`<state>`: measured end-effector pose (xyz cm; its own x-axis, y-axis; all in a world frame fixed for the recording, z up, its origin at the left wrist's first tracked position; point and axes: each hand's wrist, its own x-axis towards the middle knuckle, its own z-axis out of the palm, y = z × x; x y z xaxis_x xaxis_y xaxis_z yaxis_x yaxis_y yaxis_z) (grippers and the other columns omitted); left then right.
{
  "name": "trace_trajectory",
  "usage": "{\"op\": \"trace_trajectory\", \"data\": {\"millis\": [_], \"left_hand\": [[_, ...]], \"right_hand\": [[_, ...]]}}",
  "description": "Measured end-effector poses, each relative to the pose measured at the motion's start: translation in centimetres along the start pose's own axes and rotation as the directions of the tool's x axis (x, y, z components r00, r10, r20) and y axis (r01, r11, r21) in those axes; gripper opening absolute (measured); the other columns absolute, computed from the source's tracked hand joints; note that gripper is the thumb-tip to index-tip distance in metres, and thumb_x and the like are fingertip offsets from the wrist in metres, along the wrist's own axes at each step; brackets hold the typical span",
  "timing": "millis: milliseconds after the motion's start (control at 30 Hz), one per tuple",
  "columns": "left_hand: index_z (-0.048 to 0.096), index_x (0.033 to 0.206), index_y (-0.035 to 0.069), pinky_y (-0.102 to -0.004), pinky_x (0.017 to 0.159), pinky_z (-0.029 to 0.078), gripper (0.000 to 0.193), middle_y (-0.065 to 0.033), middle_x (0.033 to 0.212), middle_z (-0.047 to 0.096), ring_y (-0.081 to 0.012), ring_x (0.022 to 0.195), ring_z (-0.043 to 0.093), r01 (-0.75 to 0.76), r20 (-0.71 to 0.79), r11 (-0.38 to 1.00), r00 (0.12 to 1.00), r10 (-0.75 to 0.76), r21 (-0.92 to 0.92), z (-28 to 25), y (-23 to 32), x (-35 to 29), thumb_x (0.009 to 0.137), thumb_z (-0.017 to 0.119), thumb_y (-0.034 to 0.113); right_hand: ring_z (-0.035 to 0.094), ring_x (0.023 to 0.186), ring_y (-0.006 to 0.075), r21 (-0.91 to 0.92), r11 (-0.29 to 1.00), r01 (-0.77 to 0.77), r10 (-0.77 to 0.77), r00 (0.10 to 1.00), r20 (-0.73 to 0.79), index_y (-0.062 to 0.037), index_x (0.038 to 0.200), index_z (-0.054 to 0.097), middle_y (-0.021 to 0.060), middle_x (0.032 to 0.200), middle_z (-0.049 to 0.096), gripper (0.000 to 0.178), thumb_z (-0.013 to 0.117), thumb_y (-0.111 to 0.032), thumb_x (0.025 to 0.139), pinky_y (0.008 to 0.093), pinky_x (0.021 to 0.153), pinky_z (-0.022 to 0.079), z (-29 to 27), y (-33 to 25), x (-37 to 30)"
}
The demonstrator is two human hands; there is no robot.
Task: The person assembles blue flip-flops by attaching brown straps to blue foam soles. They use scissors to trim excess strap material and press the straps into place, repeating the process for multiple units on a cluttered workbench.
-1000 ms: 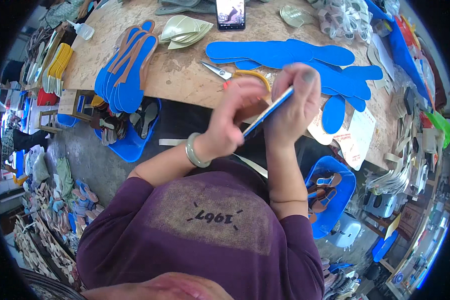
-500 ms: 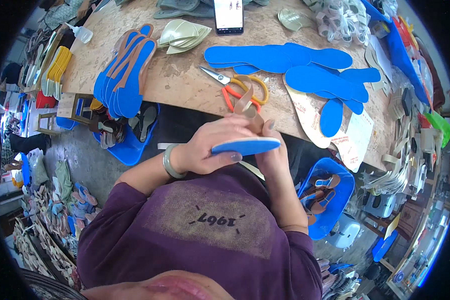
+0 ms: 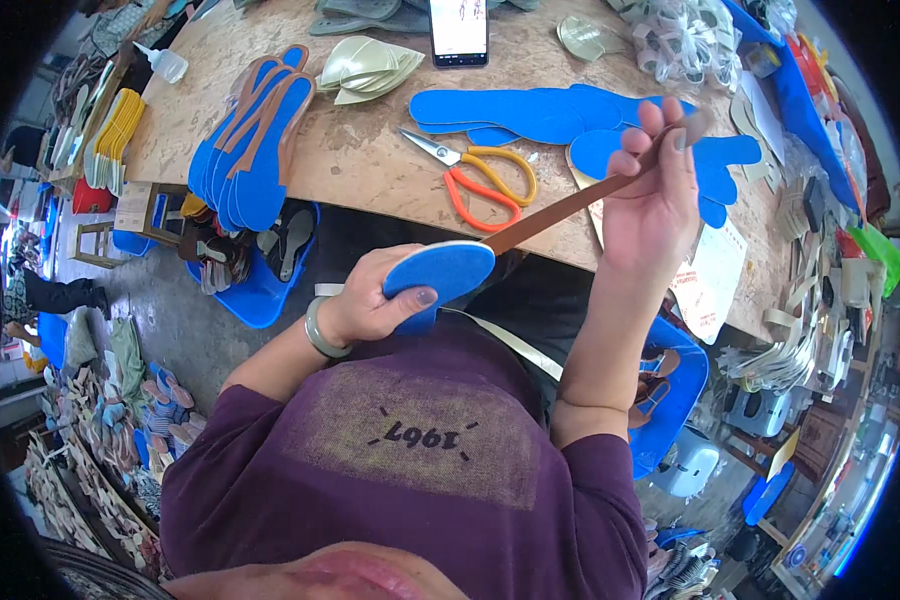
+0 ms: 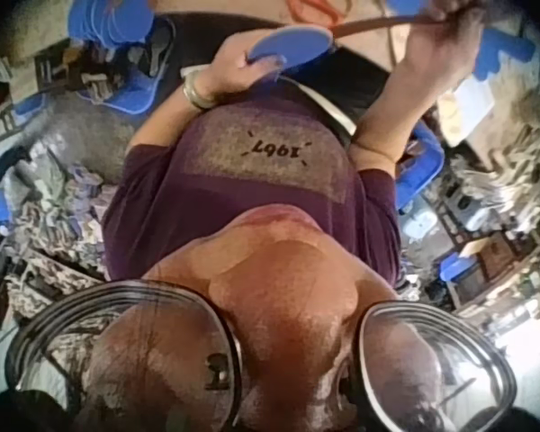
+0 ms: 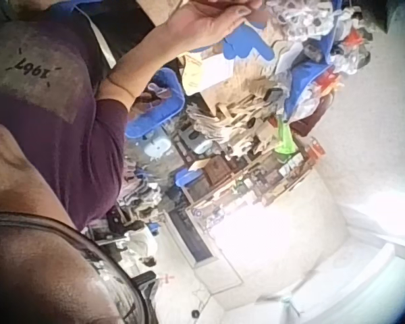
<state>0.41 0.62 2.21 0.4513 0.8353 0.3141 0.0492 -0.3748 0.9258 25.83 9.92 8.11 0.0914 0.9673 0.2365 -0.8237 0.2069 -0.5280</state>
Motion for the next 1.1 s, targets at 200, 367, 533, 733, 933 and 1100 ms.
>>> {"op": "trace_trajectory", "data": {"millis": [200, 367, 533, 733, 933, 1100], "left_hand": [[0.053, 0.123, -0.003, -0.0290, 0.089, 0.046, 0.034, -0.0110, 0.113, 0.062, -0.0189, 0.099, 0.061, 0.130, -0.182, 0.898, 0.957, -0.224, -0.420, -2.2, -0.2, 0.8, 0.093, 0.054, 0.012], [0.051, 0.122, -0.001, -0.0372, 0.091, 0.048, 0.034, -0.0140, 0.112, 0.062, -0.0248, 0.105, 0.061, -0.062, -0.363, 0.645, 0.865, -0.346, -0.761, -3.8, -0.7, 2.3, 0.096, 0.052, 0.021], [0.056, 0.114, 0.005, -0.0312, 0.085, 0.050, 0.027, -0.0058, 0.101, 0.064, -0.0177, 0.095, 0.062, -0.078, -0.293, 0.446, 0.850, -0.438, -0.892, -1.8, -0.9, 5.2, 0.092, 0.060, 0.022], [0.059, 0.110, 0.009, -0.0266, 0.080, 0.050, 0.021, -0.0017, 0.100, 0.064, -0.0111, 0.090, 0.061, -0.063, -0.273, 0.460, 0.872, -0.407, -0.886, -0.3, -0.9, 6.6, 0.092, 0.060, 0.020], [0.059, 0.108, 0.008, -0.0264, 0.078, 0.050, 0.018, -0.0024, 0.098, 0.064, -0.0115, 0.087, 0.062, -0.091, -0.330, 0.541, 0.871, -0.364, -0.836, 0.5, -0.8, 6.7, 0.093, 0.059, 0.019], [0.056, 0.111, 0.007, -0.0316, 0.087, 0.049, 0.020, -0.0041, 0.105, 0.063, -0.0142, 0.097, 0.060, -0.120, -0.375, 0.628, 0.881, -0.289, -0.769, 0.8, -1.4, 6.7, 0.095, 0.056, 0.018]], "right_hand": [[0.039, 0.048, 0.0082, -0.110, 0.968, 0.226, -0.191, 0.945, 0.265, -0.0012, 0.121, 0.051, 0.0097, 0.083, 0.059, 0.028, 0.047, -0.018, 0.099, 0.0202, 0.041, 0.032, 1.4, -1.6, -0.4], [0.065, 0.076, 0.0241, -0.444, 0.877, 0.184, -0.130, 0.980, 0.148, 0.0009, 0.103, 0.056, 0.0190, 0.098, 0.065, 0.019, 0.051, -0.016, 0.096, 0.0307, 0.065, 0.052, 1.7, 0.7, -3.0], [0.063, 0.088, 0.0163, -0.613, 0.789, -0.043, 0.129, 0.987, 0.097, 0.0040, 0.095, 0.066, 0.0134, 0.100, 0.066, 0.013, 0.061, 0.003, 0.083, 0.0272, 0.081, 0.050, 2.7, 4.7, -3.6], [0.064, 0.082, 0.0126, -0.361, 0.889, -0.283, 0.295, 0.955, -0.022, 0.0019, 0.096, 0.066, 0.0081, 0.090, 0.068, 0.013, 0.067, -0.002, 0.083, 0.0235, 0.077, 0.051, 1.1, 7.2, -3.1], [0.065, 0.078, 0.0138, -0.268, 0.924, -0.271, 0.257, 0.962, -0.087, 0.0020, 0.095, 0.068, 0.0103, 0.089, 0.069, 0.014, 0.068, -0.005, 0.083, 0.0229, 0.072, 0.052, 1.5, 8.1, -3.7], [0.065, 0.078, 0.0135, -0.292, 0.896, -0.334, 0.298, 0.941, -0.163, 0.0019, 0.096, 0.069, 0.0101, 0.090, 0.069, 0.014, 0.068, -0.004, 0.083, 0.0241, 0.071, 0.053, 1.3, 8.3, -4.3]]}}
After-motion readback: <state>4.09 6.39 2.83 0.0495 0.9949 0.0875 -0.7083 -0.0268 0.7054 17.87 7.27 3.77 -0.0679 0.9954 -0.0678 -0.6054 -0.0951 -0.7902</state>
